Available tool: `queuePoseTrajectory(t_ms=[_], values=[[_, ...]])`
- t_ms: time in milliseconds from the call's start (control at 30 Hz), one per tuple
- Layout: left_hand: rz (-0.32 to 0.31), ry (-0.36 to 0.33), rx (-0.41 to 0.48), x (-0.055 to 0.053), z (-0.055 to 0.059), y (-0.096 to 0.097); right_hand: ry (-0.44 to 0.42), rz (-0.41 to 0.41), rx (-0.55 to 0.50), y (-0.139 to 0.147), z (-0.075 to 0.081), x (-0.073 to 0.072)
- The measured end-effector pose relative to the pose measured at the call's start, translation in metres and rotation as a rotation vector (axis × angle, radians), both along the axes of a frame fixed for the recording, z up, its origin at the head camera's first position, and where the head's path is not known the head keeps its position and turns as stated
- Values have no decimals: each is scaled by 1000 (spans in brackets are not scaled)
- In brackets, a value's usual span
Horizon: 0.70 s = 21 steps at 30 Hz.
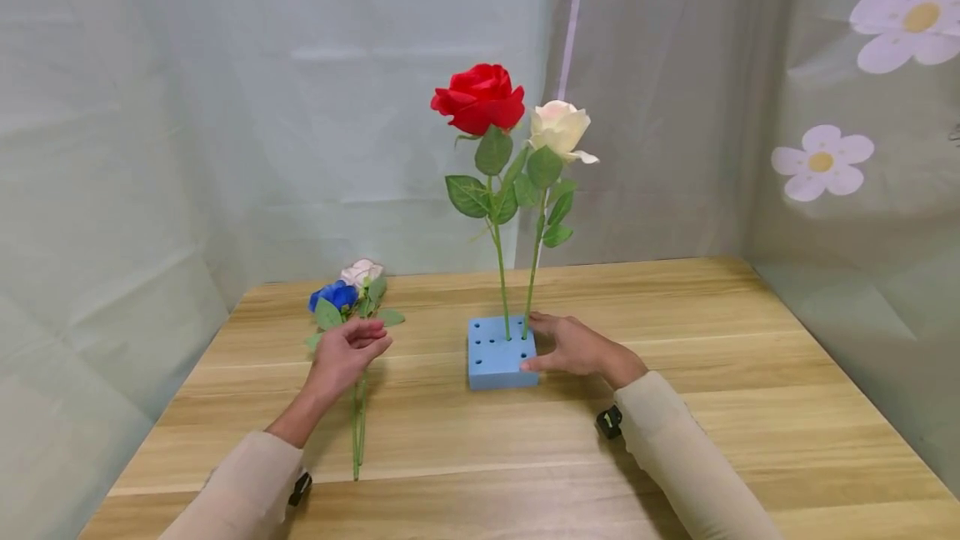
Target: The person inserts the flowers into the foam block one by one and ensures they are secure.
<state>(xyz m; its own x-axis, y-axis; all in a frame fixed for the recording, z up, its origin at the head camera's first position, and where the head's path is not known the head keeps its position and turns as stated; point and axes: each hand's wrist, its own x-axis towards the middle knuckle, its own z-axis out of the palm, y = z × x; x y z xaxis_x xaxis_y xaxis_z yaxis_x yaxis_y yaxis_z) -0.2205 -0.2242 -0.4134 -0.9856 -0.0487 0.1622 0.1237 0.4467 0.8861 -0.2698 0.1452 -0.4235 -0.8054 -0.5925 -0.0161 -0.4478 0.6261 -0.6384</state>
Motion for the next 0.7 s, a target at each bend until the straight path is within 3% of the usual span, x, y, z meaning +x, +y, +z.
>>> queuePoseTrajectory(t_ms=[267, 700], values=[[28, -4, -4, -2, -5, -6, 5, 6, 2, 0, 0, 0], [53, -41, -92, -5, -14, -17, 1, 11, 12, 0, 1, -1]])
